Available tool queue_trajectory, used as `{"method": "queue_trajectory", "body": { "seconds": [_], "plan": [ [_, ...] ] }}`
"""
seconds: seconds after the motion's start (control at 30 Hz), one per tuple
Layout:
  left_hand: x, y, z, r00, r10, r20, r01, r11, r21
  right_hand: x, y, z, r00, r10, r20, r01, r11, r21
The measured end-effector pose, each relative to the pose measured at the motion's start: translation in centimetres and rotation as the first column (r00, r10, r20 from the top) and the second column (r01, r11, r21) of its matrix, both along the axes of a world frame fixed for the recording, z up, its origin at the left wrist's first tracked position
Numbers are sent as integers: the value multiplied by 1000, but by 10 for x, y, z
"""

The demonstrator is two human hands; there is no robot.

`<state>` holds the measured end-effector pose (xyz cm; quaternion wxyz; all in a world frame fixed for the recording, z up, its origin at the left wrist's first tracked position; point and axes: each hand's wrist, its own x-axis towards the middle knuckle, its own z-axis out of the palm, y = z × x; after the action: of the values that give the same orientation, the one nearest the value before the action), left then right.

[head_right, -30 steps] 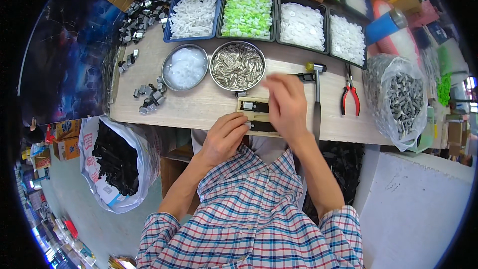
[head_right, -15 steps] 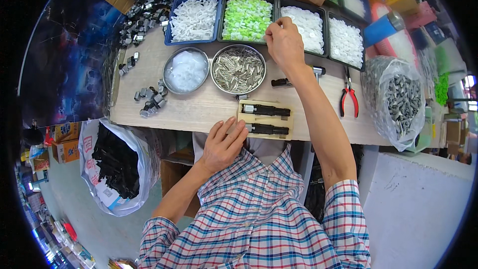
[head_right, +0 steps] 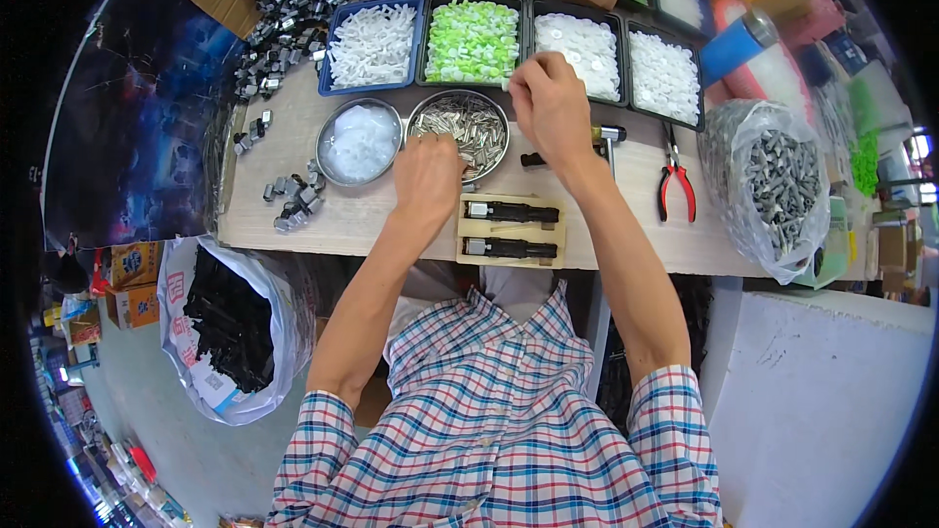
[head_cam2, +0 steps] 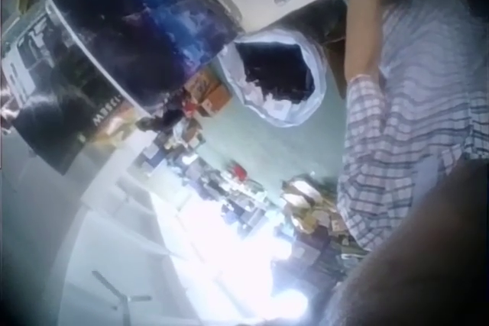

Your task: Assembling small mechanical components at a factory workbench using parts from various trays.

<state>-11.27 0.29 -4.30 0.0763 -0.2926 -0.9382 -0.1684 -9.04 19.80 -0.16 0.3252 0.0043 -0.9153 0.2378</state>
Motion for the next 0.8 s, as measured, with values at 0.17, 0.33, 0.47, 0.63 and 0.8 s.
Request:
{"method": "queue_trajectory", "body": {
  "seconds": [0.17, 0.33, 0.47, 0.63, 0.8],
  "plan": [
    [0, -4, 6, 998, -64, -1, 64, 987, 146, 66, -33, -7, 999, -21, 35, 27, 985, -168],
    [-4, -10, 6, 987, -152, -58, 162, 920, 356, 105, -62, -7, 994, -3, 105, 48, 900, -433],
    [9, -11, 20, 984, -155, 87, 92, 861, 500, 123, -79, -7, 973, 88, 215, 124, 586, -801],
    [62, -22, 31, 514, -497, 700, -415, 570, 709, 142, -92, -14, 982, 167, 84, 27, 317, -948],
    [96, -35, 40, 405, -528, 746, -470, 579, 666, 159, -98, -8, 975, 206, 86, 54, 157, -986]
  ]
}}
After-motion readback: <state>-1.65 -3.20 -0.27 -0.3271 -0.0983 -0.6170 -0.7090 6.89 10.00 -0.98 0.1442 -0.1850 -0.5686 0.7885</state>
